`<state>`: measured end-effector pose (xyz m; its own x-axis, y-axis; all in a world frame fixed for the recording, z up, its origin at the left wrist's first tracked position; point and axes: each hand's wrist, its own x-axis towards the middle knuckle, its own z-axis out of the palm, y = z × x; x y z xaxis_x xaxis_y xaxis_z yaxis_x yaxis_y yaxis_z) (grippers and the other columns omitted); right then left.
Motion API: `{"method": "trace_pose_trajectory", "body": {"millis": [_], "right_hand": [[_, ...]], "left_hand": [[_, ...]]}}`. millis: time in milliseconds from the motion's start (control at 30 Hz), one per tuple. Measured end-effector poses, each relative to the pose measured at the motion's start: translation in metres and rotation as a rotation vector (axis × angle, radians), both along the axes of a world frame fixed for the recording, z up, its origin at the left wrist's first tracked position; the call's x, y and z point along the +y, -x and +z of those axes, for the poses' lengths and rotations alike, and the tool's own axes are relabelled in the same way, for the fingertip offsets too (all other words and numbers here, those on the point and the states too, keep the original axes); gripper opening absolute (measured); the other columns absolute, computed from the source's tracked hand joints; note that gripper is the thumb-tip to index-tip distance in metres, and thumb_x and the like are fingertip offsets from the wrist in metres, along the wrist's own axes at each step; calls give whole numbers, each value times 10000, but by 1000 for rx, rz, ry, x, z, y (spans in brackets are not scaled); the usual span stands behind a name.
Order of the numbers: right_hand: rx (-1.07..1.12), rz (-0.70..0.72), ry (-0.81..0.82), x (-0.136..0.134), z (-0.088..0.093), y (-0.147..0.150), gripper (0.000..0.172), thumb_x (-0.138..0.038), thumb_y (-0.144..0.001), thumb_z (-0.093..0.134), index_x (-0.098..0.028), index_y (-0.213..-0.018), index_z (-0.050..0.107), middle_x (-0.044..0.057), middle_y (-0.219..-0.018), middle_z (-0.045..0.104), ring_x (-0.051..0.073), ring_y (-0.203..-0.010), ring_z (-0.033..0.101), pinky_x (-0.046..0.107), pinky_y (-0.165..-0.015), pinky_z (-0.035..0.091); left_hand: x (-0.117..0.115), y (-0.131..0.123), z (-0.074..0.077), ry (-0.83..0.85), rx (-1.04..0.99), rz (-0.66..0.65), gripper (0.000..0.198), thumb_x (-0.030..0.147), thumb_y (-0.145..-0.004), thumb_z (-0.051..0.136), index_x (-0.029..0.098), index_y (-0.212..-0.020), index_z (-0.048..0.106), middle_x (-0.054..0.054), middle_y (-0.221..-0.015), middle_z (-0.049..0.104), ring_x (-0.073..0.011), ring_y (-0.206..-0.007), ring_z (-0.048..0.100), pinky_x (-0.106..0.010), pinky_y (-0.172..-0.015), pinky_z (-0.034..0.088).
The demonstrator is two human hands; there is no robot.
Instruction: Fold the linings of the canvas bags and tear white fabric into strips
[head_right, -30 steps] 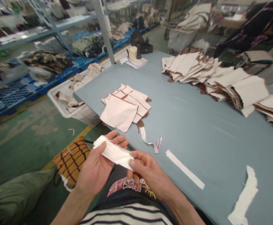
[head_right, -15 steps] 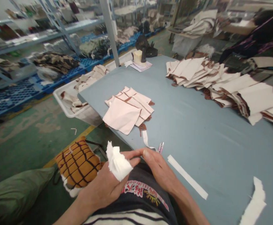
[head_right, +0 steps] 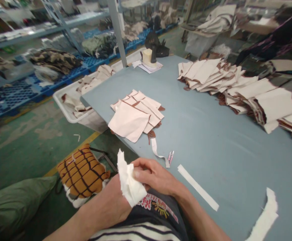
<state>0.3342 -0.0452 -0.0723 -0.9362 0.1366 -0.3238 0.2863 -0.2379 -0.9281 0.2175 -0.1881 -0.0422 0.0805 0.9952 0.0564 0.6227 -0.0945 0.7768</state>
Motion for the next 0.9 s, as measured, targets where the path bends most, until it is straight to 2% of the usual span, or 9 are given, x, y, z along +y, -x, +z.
{"method": "trace_pose_trajectory", "body": {"millis": [167, 267, 367, 467, 533, 600, 700, 833, 900], "right_hand": [[36, -22, 79, 2, 0, 3, 483, -633, -848, 682, -202, -1055, 747, 49, -954, 713, 216, -848, 632, 290, -708, 505], [71, 0, 40, 4, 4, 4, 479, -626, -877, 644, -208, -1081, 757, 68, -1008, 720, 242, -918, 634, 301, -711, 519], [104, 4, -34, 4, 8, 8, 429, -596, -874, 663, -202, -1012, 759, 71, -1007, 722, 242, -932, 631, 290, -699, 518], [72, -40, -43, 0, 10, 12, 377, -556, -878, 691, -180, -885, 723, 39, -852, 692, 166, -754, 594, 231, -603, 474], [18, -93, 21, -1, 10, 14, 408, -581, -878, 691, -175, -841, 684, -3, -713, 620, 109, -594, 501, 195, -505, 407], [6, -177, 60, 0, 12, 16, 435, -603, -858, 713, -175, -808, 651, -26, -661, 573, 86, -544, 451, 185, -482, 384], [53, -305, 39, 3, 15, 18, 439, -587, -819, 762, -176, -748, 624, -22, -667, 573, 90, -569, 475, 196, -524, 428], [15, -392, 129, 4, 19, 22, 425, -598, -815, 743, -202, -761, 596, -63, -565, 483, 76, -437, 377, 187, -372, 339], [7, -428, 130, 5, 22, 25, 424, -585, -807, 745, -199, -733, 586, -54, -559, 500, 82, -441, 409, 181, -355, 326]], "left_hand": [[2, -1, 2, 40, 88, -52, 437, 7, -854, 457, 187, -1192, 667, -166, -1280, 688, -316, -1179, 644, -493, -1120, 436], [0, -2, -3, 45, 133, -55, 418, 11, -852, 479, 148, -1196, 673, -191, -1219, 706, -342, -1186, 636, -495, -1135, 410], [-4, -3, -10, 43, 105, -59, 403, 10, -836, 490, 189, -1133, 696, -153, -1141, 735, -339, -1161, 641, -480, -1132, 412], [-7, -2, -14, 61, 109, -54, 383, 34, -848, 480, 213, -1110, 695, -132, -1139, 740, -332, -1131, 643, -474, -1112, 432], [-7, 0, -15, 79, 103, -45, 375, 66, -876, 480, 203, -1158, 685, -140, -1182, 730, -327, -1127, 643, -458, -1095, 451], [-6, 2, -17, 123, 43, -40, 370, 117, -927, 480, 200, -1233, 670, -139, -1229, 718, -312, -1150, 640, -422, -1083, 469], [-4, 3, -21, 193, -104, 19, 380, 183, -989, 458, 206, -1311, 660, -130, -1262, 711, -299, -1193, 629, -400, -1090, 464], [2, 4, -34, 271, -429, 213, 354, 166, -964, 486, 216, -1211, 734, -65, -1085, 764, -255, -1006, 675, -370, -993, 511], [4, 5, -40, 331, -595, 297, 330, 162, -933, 519, 187, -1164, 753, -46, -1004, 769, -237, -924, 672, -347, -911, 532]]}}
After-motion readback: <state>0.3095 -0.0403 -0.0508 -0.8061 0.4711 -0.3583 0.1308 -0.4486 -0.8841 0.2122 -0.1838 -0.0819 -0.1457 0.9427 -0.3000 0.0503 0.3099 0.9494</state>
